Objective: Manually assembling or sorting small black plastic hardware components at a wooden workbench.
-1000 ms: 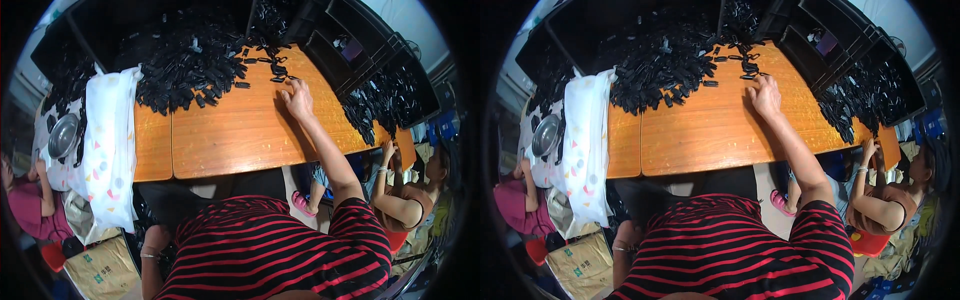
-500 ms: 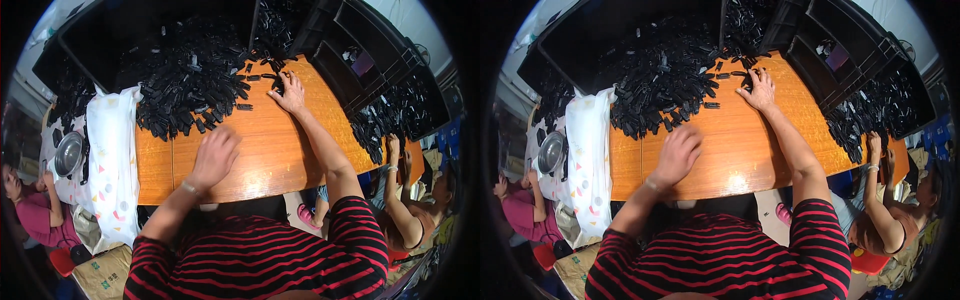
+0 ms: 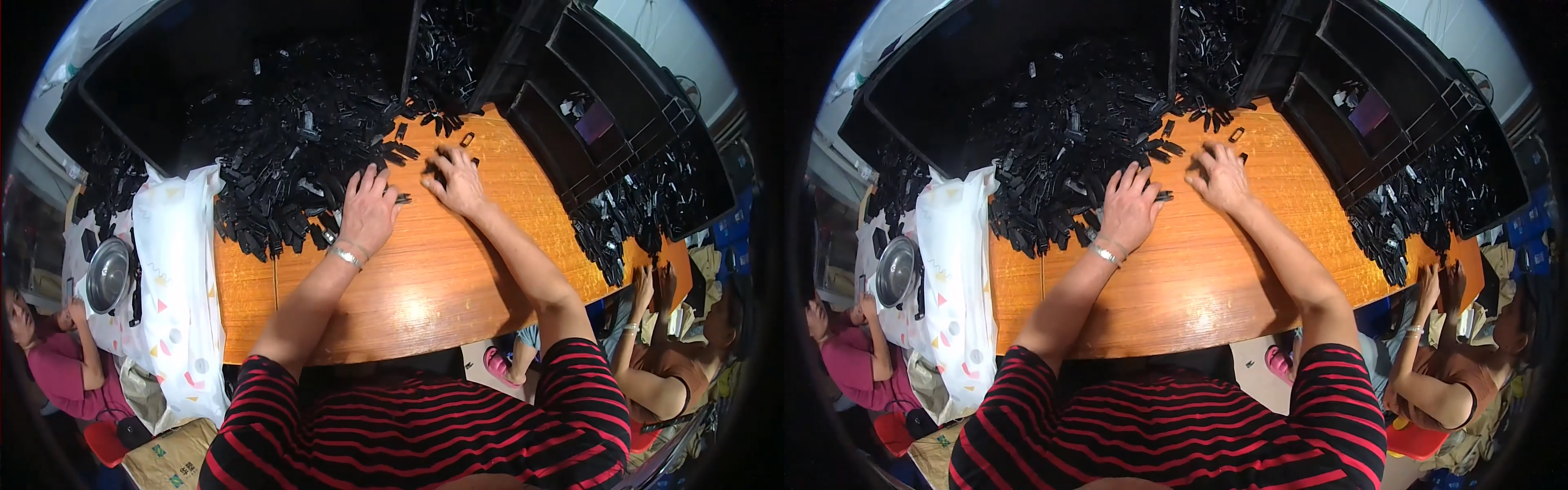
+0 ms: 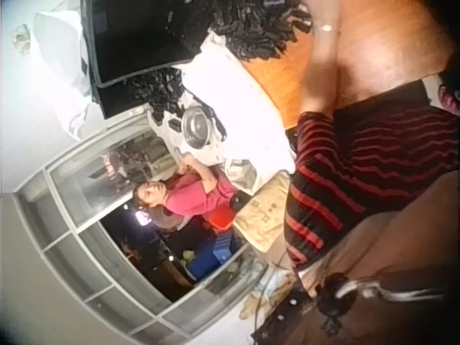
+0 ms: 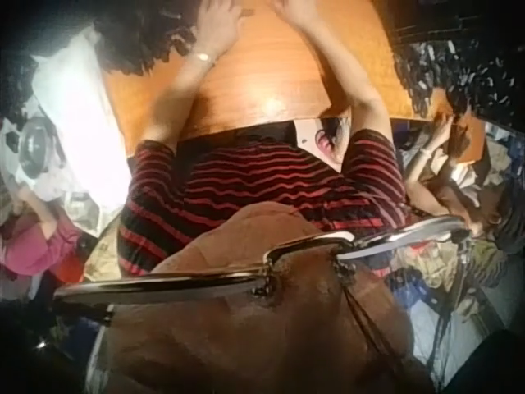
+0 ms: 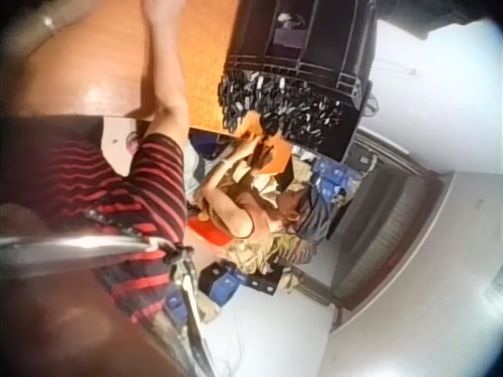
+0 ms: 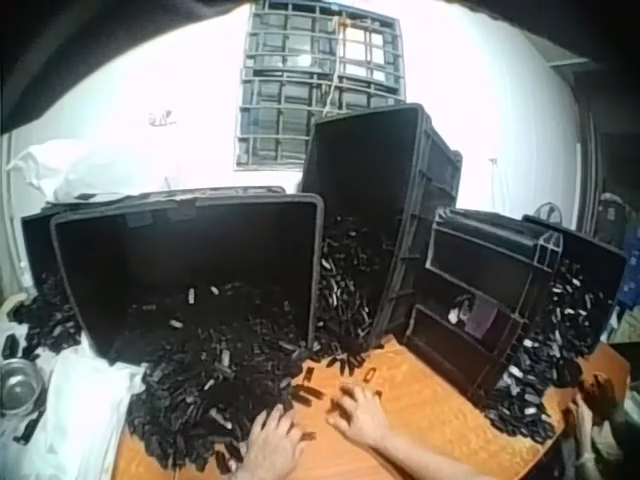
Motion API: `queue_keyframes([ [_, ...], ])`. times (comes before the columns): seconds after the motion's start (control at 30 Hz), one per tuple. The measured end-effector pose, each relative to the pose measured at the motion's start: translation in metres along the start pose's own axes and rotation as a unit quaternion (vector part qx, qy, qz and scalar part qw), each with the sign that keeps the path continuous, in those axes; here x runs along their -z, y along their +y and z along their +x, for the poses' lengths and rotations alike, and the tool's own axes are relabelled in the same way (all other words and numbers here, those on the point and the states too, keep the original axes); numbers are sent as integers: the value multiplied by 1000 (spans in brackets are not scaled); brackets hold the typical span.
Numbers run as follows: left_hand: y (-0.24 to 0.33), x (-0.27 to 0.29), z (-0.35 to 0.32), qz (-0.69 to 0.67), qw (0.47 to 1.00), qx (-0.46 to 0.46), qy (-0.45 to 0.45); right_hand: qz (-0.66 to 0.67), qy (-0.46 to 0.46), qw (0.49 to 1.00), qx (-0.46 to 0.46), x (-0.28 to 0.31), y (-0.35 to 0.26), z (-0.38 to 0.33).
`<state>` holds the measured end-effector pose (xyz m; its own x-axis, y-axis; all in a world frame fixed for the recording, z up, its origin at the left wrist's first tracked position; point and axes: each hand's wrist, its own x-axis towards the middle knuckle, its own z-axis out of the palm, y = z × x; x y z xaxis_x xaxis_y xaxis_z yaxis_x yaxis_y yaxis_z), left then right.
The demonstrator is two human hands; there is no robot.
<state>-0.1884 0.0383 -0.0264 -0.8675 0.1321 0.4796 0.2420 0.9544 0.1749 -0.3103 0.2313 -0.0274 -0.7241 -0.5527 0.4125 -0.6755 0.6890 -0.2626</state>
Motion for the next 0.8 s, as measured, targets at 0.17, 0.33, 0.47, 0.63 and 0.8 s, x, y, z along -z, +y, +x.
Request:
queue_keyframes([
  [0.17, -5, 9, -18, -2, 999, 30, 41, 31, -46, 995, 85, 20, -16, -7],
  [0.33, -4, 13, -14, -15, 998, 41, 45, 55, 37, 998, 18, 9, -3, 62],
  [0.47, -6, 12, -14, -71, 995, 49, 51, -29, 69, 997, 37, -17, 11, 121],
  [0.63, -4, 15, -10, -73, 995, 57, 40, -79, -27, 996, -13, -41, 22, 163],
  [0.8, -5, 17, -9, -75, 995, 64, 30, -103, -61, 992, -50, -48, 24, 167],
])
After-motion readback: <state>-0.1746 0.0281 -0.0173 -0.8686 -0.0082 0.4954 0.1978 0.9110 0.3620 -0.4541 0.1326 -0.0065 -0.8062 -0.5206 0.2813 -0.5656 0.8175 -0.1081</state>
